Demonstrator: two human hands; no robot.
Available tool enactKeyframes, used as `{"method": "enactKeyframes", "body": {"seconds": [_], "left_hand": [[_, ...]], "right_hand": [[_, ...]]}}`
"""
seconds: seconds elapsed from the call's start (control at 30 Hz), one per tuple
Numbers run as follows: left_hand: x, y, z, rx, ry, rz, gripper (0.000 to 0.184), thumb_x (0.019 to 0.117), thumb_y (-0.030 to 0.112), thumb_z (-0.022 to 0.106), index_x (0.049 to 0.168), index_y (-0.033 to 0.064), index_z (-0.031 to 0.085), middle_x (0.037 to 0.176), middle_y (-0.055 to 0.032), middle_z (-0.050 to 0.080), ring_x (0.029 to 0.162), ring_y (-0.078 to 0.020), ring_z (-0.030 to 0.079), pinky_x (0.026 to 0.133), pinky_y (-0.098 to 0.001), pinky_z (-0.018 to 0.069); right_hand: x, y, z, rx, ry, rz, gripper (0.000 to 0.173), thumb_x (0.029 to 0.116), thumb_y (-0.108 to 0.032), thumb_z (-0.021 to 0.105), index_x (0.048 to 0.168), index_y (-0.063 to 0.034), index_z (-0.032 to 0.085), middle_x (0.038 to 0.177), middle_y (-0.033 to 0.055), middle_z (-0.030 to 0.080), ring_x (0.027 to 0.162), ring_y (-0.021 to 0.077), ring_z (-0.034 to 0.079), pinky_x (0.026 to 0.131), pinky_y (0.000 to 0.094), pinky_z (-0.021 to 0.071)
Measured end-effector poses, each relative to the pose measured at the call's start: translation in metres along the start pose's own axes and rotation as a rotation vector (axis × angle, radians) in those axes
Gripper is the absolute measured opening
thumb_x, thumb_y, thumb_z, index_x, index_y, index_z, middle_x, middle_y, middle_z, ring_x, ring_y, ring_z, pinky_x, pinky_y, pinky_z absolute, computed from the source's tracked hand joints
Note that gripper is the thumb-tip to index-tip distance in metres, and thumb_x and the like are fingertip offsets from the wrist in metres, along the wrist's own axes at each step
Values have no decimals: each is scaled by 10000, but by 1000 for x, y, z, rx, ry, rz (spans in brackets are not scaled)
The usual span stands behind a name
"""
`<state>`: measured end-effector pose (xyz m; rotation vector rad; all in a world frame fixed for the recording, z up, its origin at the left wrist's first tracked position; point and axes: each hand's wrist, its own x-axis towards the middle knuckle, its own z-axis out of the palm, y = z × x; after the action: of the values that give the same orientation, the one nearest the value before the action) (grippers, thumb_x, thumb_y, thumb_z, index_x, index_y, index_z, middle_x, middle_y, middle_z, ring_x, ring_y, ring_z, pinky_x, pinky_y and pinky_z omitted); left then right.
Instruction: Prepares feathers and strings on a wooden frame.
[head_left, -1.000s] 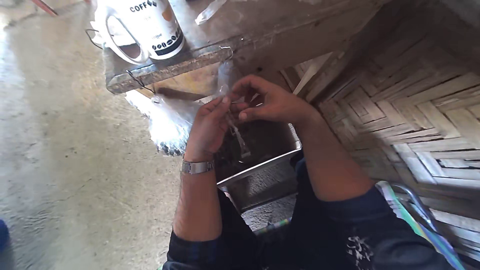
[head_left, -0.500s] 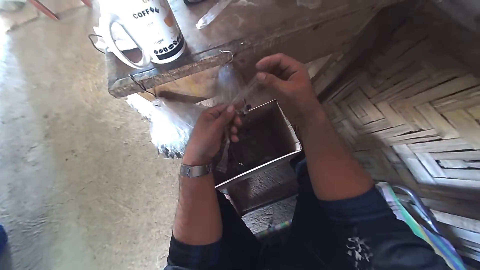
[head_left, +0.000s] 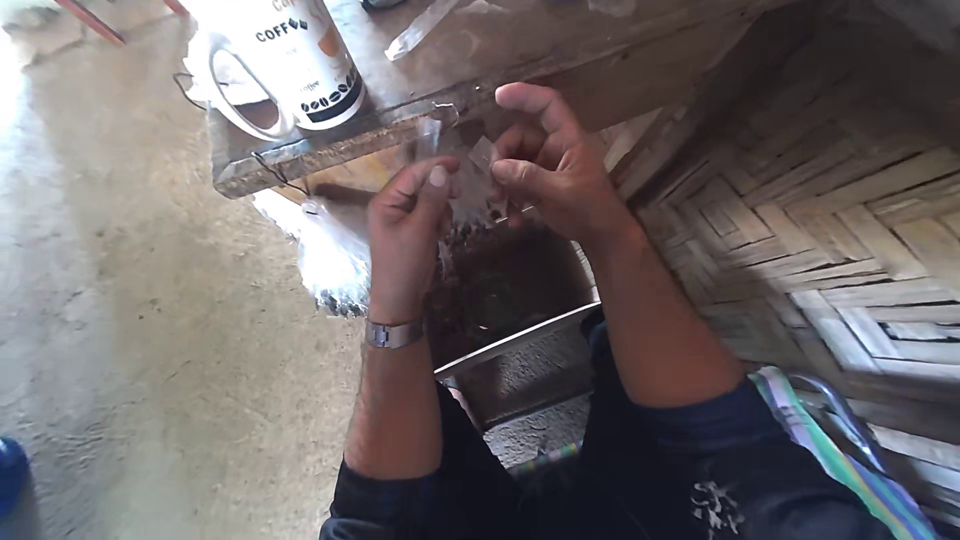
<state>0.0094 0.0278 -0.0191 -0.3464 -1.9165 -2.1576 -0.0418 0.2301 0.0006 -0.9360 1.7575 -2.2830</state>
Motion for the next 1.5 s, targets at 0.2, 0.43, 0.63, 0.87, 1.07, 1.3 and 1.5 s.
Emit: {"method": "enactKeyframes", "body": {"seconds": [0.2, 0.43, 0.63, 0.87, 1.07, 1.3, 1.5], "left_hand": [[15, 7, 13, 47, 40, -33, 203, 1041, 191, 623, 1068, 13, 718, 822, -35, 674, 545, -73, 511, 482, -214, 440], [21, 5, 12, 108, 121, 14, 184, 1017, 199, 666, 1004, 31, 740, 771, -20, 659, 534, -74, 491, 467, -223, 407], [26, 1, 17, 172, 216, 69, 168, 999, 204, 694, 959, 49, 746, 749, -2, 659, 537, -74, 507, 476, -230, 419], [31, -3, 25, 248, 266, 134, 159, 983, 200, 714, 916, 59, 744, 709, 23, 639, 519, -55, 499, 463, -225, 410], [30, -5, 25, 294, 290, 119, 135, 970, 196, 727, 912, 77, 752, 707, 41, 650, 531, -36, 522, 478, -208, 428], [30, -4, 25, 324, 277, 109, 144, 974, 215, 724, 931, 83, 761, 728, 43, 664, 539, -35, 535, 484, -207, 440], [30, -6, 24, 322, 283, 119, 136, 968, 210, 732, 928, 83, 758, 728, 45, 661, 546, -31, 536, 486, -206, 437]], "right_hand": [[2, 2, 0, -100, 16, -12, 586, 961, 6, 639, 1481, 29, 371, 954, 142, 646, 695, 244, 673, 476, 339, 583], [8, 7, 6, -148, 95, -21, 495, 985, -32, 647, 1432, 50, 451, 966, 132, 665, 708, 205, 663, 515, 293, 569], [14, 15, 13, -227, 224, -104, 383, 970, -19, 663, 1324, 66, 546, 919, 98, 671, 721, 145, 642, 591, 257, 555], [19, 22, 17, -295, 342, -130, 230, 953, -22, 669, 1169, 45, 626, 934, 90, 683, 782, 138, 671, 693, 277, 595], [18, 24, 17, -292, 353, -93, 189, 951, -25, 664, 1130, 32, 641, 917, 83, 676, 763, 123, 657, 687, 264, 583], [16, 25, 17, -275, 366, -59, 175, 949, -22, 665, 1116, 26, 646, 878, 64, 674, 729, 103, 644, 663, 246, 568], [16, 27, 18, -271, 371, -50, 174, 950, -36, 669, 1113, 23, 652, 869, 62, 674, 701, 102, 636, 611, 238, 553]]}}
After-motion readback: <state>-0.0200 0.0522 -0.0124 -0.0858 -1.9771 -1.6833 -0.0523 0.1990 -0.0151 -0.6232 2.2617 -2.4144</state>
